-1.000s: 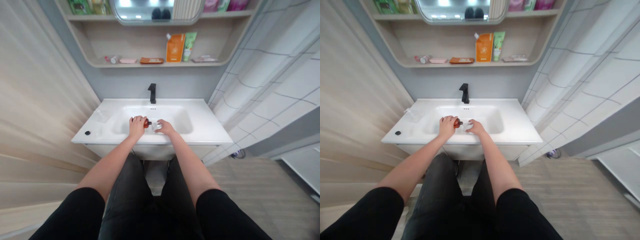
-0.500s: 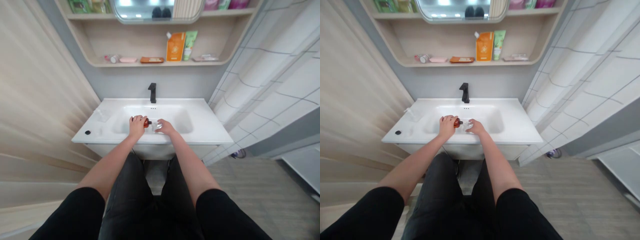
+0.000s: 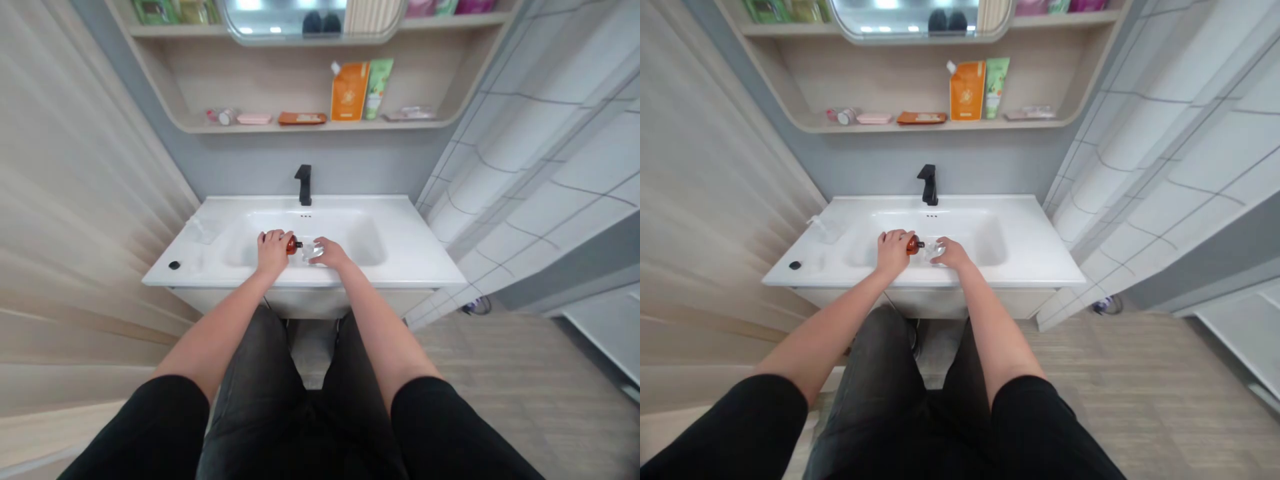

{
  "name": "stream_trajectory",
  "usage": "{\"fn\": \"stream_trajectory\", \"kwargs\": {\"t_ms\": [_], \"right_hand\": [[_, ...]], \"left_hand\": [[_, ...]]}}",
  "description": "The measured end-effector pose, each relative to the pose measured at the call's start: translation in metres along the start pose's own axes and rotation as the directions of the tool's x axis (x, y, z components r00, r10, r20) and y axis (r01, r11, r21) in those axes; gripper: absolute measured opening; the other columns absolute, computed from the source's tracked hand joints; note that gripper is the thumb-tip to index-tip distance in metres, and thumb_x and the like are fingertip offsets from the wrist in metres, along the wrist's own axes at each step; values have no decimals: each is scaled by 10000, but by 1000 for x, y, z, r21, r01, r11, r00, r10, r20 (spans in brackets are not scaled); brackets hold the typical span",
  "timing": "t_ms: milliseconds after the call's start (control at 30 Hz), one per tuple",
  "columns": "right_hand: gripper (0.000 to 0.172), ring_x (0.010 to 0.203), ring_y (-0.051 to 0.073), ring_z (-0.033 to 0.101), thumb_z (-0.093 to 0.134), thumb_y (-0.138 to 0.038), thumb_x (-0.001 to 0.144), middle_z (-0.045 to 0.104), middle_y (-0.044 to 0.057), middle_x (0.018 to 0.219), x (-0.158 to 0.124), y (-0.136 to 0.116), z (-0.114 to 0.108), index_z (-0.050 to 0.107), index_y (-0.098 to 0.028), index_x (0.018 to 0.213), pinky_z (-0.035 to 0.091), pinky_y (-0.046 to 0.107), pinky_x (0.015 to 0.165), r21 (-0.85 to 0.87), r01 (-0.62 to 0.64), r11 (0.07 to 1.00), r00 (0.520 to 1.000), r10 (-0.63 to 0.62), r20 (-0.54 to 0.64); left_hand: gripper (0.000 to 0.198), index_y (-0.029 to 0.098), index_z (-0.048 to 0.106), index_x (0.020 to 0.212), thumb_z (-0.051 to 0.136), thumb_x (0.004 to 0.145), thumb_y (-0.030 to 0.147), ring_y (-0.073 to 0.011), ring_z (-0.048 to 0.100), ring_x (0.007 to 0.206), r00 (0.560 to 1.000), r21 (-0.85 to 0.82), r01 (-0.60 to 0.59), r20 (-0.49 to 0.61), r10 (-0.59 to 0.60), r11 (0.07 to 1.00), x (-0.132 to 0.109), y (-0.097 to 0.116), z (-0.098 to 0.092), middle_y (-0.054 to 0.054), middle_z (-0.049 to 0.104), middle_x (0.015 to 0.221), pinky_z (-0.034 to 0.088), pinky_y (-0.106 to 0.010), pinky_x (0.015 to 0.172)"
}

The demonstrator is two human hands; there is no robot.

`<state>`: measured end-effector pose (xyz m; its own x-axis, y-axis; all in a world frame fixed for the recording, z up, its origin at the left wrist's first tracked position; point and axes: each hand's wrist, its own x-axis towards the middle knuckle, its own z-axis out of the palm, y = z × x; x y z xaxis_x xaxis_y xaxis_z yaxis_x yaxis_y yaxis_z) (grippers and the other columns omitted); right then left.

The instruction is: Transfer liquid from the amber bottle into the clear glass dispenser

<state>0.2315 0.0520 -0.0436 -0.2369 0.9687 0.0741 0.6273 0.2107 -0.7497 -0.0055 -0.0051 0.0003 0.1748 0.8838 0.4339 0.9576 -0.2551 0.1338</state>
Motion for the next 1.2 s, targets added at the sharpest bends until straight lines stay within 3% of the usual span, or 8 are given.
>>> {"fn": "stream_trajectory", "kwargs": {"t_ms": [1200], "right_hand": [[753, 1179, 291, 786, 1054, -300, 651, 814, 55, 1300, 0, 0, -1, 730, -273, 1330, 603, 411, 1084, -23, -3, 1000, 1000, 3, 0]], "left_hand": [[605, 289, 687, 1521, 514, 967, 119, -380, 564, 1391, 1000, 8, -18, -20, 18, 1000, 0, 1, -2, -163, 690, 1468, 280, -609, 1304]]}}
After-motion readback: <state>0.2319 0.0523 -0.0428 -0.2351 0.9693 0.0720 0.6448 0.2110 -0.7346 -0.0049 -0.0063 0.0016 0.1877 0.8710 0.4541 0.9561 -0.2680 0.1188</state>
